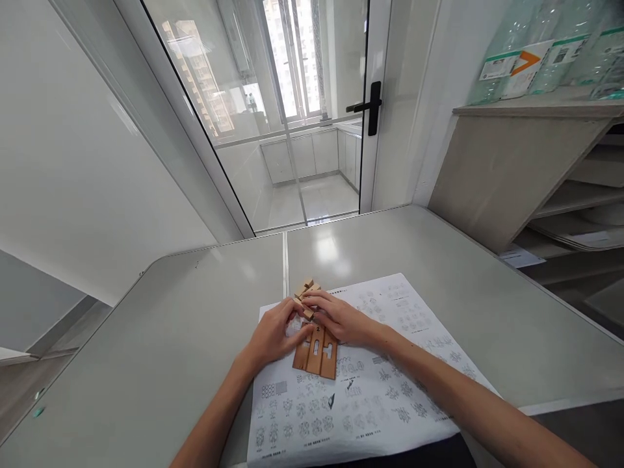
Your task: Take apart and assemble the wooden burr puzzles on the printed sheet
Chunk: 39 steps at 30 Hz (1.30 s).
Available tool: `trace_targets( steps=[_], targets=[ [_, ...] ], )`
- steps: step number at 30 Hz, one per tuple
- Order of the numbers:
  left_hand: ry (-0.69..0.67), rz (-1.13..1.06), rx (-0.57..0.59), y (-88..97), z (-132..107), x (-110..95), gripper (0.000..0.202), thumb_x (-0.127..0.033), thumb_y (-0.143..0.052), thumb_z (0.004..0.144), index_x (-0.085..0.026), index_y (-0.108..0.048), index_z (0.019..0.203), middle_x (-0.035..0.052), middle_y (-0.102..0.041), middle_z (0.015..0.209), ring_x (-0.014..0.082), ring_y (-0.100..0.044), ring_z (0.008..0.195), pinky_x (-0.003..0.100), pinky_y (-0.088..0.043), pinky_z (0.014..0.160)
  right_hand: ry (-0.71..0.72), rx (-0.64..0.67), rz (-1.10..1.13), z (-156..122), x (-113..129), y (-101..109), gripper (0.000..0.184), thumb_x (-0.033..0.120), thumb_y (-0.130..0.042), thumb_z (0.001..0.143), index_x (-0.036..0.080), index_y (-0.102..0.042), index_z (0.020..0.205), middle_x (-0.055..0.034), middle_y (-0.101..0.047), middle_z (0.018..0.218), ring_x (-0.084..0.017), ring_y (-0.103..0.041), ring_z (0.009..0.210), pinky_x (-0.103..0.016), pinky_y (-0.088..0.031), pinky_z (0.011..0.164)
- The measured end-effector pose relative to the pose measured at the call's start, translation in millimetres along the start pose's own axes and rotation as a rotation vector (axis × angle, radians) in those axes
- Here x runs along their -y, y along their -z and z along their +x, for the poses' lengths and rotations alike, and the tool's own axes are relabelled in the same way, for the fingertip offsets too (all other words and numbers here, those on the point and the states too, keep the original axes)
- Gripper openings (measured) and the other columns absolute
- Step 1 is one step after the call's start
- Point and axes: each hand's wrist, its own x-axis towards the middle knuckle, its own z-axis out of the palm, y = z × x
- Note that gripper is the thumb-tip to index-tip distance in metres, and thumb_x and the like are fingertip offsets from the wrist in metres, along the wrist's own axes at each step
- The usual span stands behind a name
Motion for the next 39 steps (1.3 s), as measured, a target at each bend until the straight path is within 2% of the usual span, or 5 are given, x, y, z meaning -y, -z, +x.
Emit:
trace_targets(
  steps=[5, 13, 18, 23, 39],
  targets=[
    [-0.032, 0.114, -0.171, -10.2, 2.9, 4.8, 0.033, -0.041, -0.063, 0.103, -0.026, -0.058, 0.132, 0.0114, -0.06, 0.14, 0.0294, -0.054, 0.132, 0.047, -0.047, 0.111, -0.076, -0.217, 0.047, 2.3, -5.2, -2.0, 0.029, 0.015, -0.045, 0.108, 0.028, -0.063, 0.126, -0.0078, -0.067, 0.131, -0.023, -0.065, 0.121, -0.044, -0.053, 0.107],
    [-0.083, 0.212, 0.078, -17.5, 12.0, 17.9, 0.064, -0.048, -0.054, 0.107, -0.041, -0.031, 0.166, 0.0003, -0.026, 0.177, 0.0333, -0.024, 0.162, 0.056, -0.032, 0.128, -0.186, -0.267, -0.049, 1.1, -15.8, -6.7, 0.027, 0.011, -0.049, 0.103, 0.025, -0.065, 0.118, -0.0069, -0.067, 0.113, -0.021, -0.066, 0.096, -0.037, -0.056, 0.085],
    [-0.103, 0.191, 0.039, -17.9, 15.3, 14.5, 0.046, -0.043, -0.05, 0.109, -0.039, -0.051, 0.155, 0.0007, -0.037, 0.172, 0.0286, -0.042, 0.155, 0.052, -0.042, 0.123, -0.186, -0.25, -0.089, -0.8, -14.2, -5.9, 0.018, 0.013, -0.052, 0.103, 0.024, -0.065, 0.111, -0.0061, -0.066, 0.107, -0.02, -0.066, 0.091, -0.035, -0.055, 0.081],
    [-0.06, 0.17, -0.14, -21.0, 13.5, 17.8, 0.018, -0.036, -0.059, 0.104, -0.029, -0.072, 0.115, 0.0052, -0.063, 0.151, 0.0283, -0.063, 0.133, 0.051, -0.052, 0.111, -0.192, -0.215, -0.101, -3.2, -12.7, -4.4, 0.016, 0.017, -0.052, 0.105, 0.023, -0.064, 0.112, -0.006, -0.068, 0.108, -0.018, -0.066, 0.083, -0.034, -0.054, 0.077],
    [0.024, 0.208, -0.267, -14.0, 9.6, 15.5, 0.004, -0.028, -0.066, 0.096, -0.026, -0.063, 0.098, 0.0036, -0.071, 0.097, 0.0246, -0.066, 0.094, 0.04, -0.053, 0.087, -0.149, -0.084, -0.117, -7.0, -5.7, 5.3, 0.012, 0.021, -0.059, 0.101, 0.023, -0.067, 0.11, -0.006, -0.07, 0.105, -0.019, -0.066, 0.087, -0.035, -0.054, 0.078]
  ],
)
